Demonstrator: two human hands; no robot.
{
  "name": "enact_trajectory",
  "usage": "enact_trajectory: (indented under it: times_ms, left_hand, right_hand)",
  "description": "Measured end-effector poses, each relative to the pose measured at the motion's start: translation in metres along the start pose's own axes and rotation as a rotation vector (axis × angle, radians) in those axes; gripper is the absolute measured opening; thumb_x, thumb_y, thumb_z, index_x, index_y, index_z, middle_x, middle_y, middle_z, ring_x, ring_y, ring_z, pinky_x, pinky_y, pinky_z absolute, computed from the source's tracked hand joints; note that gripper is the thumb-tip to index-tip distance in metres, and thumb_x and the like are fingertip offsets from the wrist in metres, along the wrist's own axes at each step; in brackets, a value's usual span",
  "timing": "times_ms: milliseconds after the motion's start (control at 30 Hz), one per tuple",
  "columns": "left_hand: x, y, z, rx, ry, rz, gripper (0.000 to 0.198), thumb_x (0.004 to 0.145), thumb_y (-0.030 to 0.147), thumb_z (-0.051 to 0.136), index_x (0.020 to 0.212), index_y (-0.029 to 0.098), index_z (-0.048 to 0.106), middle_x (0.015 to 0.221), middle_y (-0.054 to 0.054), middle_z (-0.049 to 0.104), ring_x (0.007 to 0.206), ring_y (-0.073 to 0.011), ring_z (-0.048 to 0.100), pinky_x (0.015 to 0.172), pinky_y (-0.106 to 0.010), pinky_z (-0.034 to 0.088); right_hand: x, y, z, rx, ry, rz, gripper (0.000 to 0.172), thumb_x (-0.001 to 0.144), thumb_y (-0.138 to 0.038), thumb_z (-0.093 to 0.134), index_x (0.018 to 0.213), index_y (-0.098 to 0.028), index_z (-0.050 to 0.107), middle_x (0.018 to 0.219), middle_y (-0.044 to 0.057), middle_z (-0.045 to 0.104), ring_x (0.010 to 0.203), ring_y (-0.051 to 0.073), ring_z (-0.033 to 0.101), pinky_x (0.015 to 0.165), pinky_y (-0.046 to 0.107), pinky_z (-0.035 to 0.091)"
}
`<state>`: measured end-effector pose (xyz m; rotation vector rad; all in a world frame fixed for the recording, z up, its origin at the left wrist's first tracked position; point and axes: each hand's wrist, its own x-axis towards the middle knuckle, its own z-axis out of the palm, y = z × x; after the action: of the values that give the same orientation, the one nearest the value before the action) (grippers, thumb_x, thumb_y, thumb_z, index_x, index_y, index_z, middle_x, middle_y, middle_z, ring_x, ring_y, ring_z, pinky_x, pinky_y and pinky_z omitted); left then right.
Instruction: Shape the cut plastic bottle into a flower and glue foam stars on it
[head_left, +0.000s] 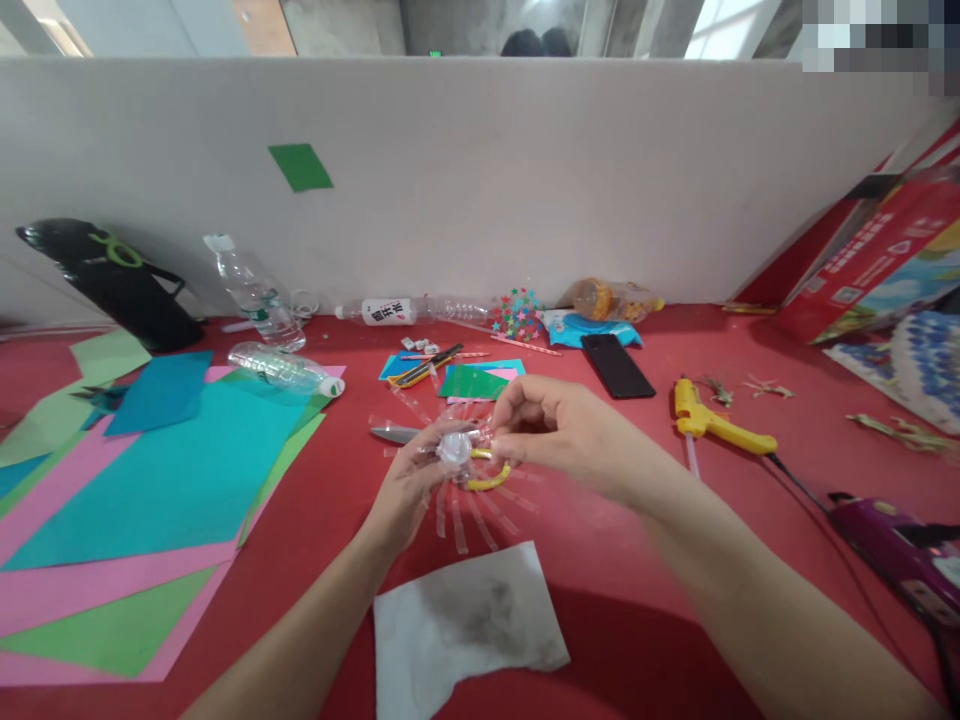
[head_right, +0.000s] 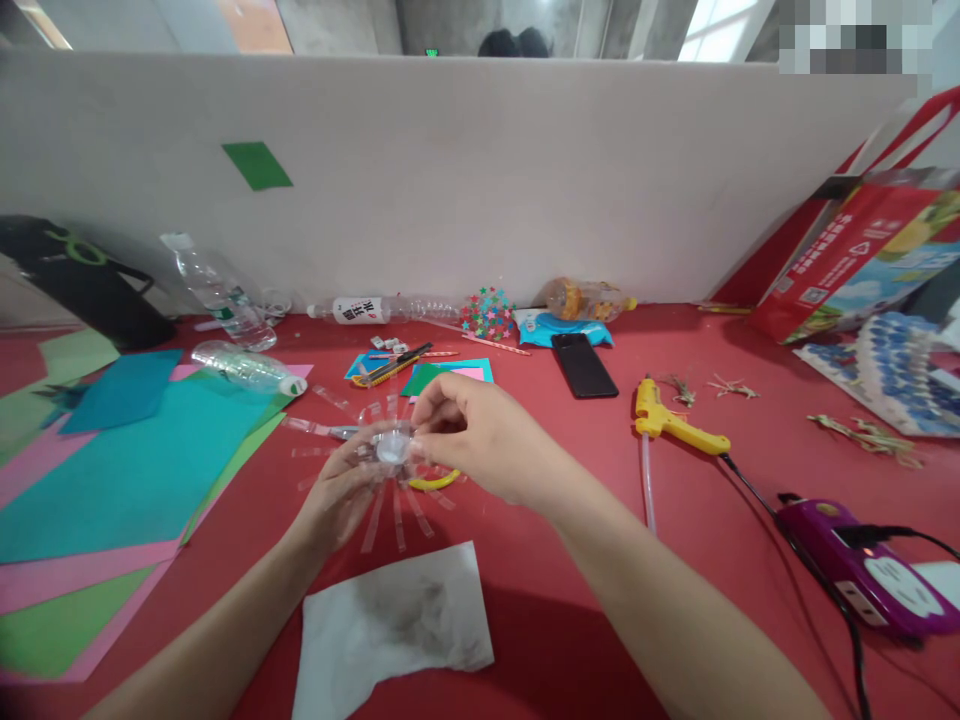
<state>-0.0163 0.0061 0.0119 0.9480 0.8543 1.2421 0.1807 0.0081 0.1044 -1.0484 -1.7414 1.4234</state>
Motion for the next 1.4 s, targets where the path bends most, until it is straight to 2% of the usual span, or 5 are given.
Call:
enact_trajectory:
  times_ms: [267,600,933,1200,1400]
  left_hand:
    - [-0.001,0.001,-0.001,0.030,-0.044,0.026,0.036,0.063,0.015,0.075,0.098,0.022,0.076,0.086,-0.004,0.074,0.075,-0.0181,0.064,0.066,-0.026,0.052]
    - [-0.003,0.001,0.000,-0.082,-0.036,-0.002,0.035,0.062,0.012,0.072,0.096,0.020,0.075,0.076,-0.003,0.071,0.067,-0.0152,0.063,0.063,-0.025,0.051]
    - [-0.005,0.005,0.002,-0.073,-0.049,-0.025,0.035,0.062,0.013,0.072,0.097,0.017,0.072,0.074,-0.004,0.071,0.060,-0.0151,0.063,0.059,-0.026,0.048]
    - [-0.003,0.003,-0.001,-0.117,-0.091,-0.007,0.031,0.063,0.012,0.071,0.093,0.019,0.070,0.075,-0.001,0.069,0.060,-0.0126,0.061,0.057,-0.024,0.047]
    - [-0.004,0.004,-0.002,-0.139,-0.096,0.009,0.030,0.064,0.013,0.070,0.092,0.020,0.070,0.076,-0.001,0.069,0.060,-0.0133,0.060,0.059,-0.025,0.047]
  right_hand:
    - [-0.002,0.002,0.000,-0.022,0.004,-0.038,0.012,0.078,-0.015,0.062,0.080,-0.020,0.051,0.077,-0.003,0.059,0.072,0.011,0.060,0.067,0.026,0.049]
    - [-0.014,-0.011,0.004,-0.157,0.062,-0.146,0.005,0.086,-0.019,0.058,0.082,-0.022,0.056,0.076,-0.004,0.063,0.070,0.009,0.059,0.062,0.021,0.045]
    - [-0.030,-0.031,-0.007,-0.411,0.239,-0.356,0.012,0.086,-0.019,0.060,0.075,-0.024,0.059,0.075,-0.003,0.061,0.068,0.011,0.054,0.061,0.024,0.045]
    - [-0.023,-0.022,0.007,-0.708,0.233,-0.623,0.012,0.088,-0.013,0.056,0.087,-0.021,0.065,0.092,0.002,0.060,0.089,0.015,0.053,0.082,0.031,0.044]
    - [-0.024,-0.021,0.014,-0.812,0.137,-0.613,0.015,0.092,-0.019,0.052,0.094,-0.020,0.068,0.101,0.006,0.057,0.096,0.019,0.047,0.087,0.037,0.040]
